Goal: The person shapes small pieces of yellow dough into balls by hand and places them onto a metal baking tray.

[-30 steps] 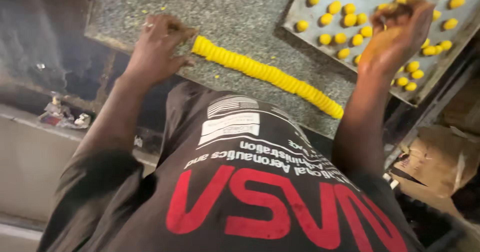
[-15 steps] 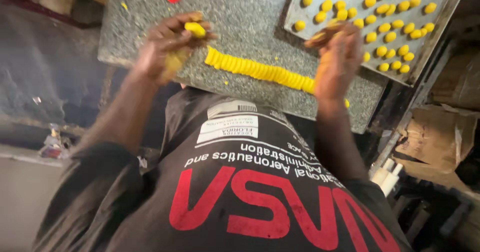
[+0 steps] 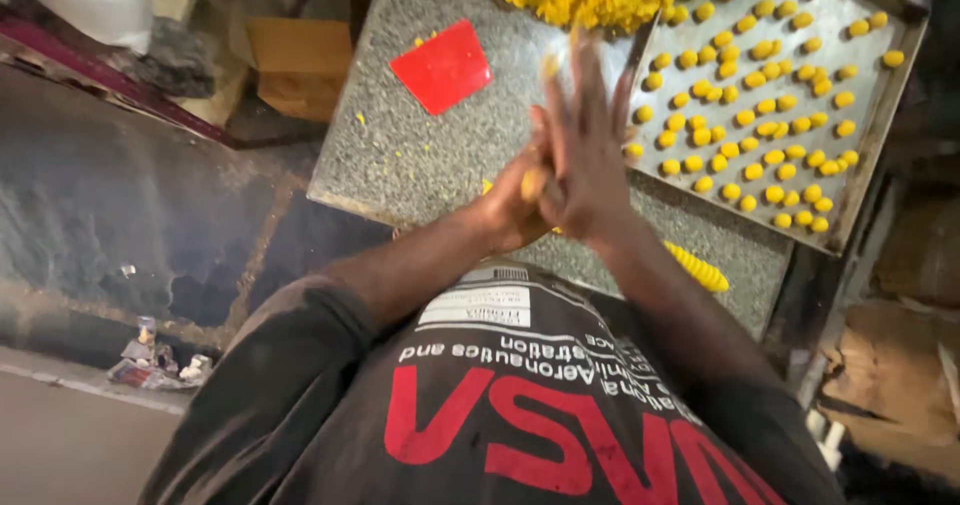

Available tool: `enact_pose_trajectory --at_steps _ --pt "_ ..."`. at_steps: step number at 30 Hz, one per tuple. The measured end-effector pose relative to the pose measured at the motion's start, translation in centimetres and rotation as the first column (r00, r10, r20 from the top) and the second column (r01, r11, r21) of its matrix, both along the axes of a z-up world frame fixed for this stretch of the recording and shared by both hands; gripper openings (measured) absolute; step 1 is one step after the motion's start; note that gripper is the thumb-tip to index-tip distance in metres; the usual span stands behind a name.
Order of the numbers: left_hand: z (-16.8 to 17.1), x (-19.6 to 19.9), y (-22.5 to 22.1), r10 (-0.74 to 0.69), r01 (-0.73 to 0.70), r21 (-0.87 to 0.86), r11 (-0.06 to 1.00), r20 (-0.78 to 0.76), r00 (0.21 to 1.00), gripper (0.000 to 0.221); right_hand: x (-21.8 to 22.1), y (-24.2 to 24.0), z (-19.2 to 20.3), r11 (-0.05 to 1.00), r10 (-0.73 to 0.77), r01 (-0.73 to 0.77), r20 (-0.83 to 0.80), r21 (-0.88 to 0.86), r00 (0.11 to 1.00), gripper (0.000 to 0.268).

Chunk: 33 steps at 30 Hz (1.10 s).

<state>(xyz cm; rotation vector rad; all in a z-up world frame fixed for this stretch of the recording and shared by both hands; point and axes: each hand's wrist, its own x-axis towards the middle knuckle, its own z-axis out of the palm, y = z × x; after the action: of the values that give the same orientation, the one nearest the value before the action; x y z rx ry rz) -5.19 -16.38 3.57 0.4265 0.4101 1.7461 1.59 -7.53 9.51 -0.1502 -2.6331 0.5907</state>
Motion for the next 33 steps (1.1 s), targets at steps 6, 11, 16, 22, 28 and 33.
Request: enact_pose_trajectory --at_steps 6,11,16,22,28,33 --pt "-0.2 -1.3 2.3 0.024 -0.006 0.187 0.982 -0.093 0.995 0.106 1.7 -2.9 0.1 0.967 0.252 -0.252 0.001 -0.036 0.968 0.077" --pt "1.1 1.7 1.7 -0.024 0.028 0.104 0.994 -0.048 0.999 0.108 0.4 0.7 0.5 0.997 -0.047 0.038 -0.150 -0.060 0.988 0.078" --pt "0.7 -0.5 3.2 0.028 -0.017 0.187 0.982 -0.057 0.998 0.107 2.8 -1.4 0.8 0.983 0.179 -0.181 -0.086 -0.022 0.980 0.078" --pt "2.3 1.8 3.2 -0.058 0.059 -0.038 0.998 0.027 0.998 0.102 2.3 1.0 0.7 0.993 0.098 -0.107 -0.177 -0.044 0.979 0.079" --pt "0.5 2.9 3.8 0.004 0.000 0.054 0.999 -0.074 0.997 0.106 3.6 3.3 0.4 0.997 0.015 -0.029 -0.196 -0.069 0.980 0.080" --pt "0.2 3.0 7.0 -0.051 0.057 0.196 0.979 -0.035 0.998 0.103 5.4 2.6 -0.3 0.993 0.086 -0.102 -0.238 -0.056 0.967 0.086"
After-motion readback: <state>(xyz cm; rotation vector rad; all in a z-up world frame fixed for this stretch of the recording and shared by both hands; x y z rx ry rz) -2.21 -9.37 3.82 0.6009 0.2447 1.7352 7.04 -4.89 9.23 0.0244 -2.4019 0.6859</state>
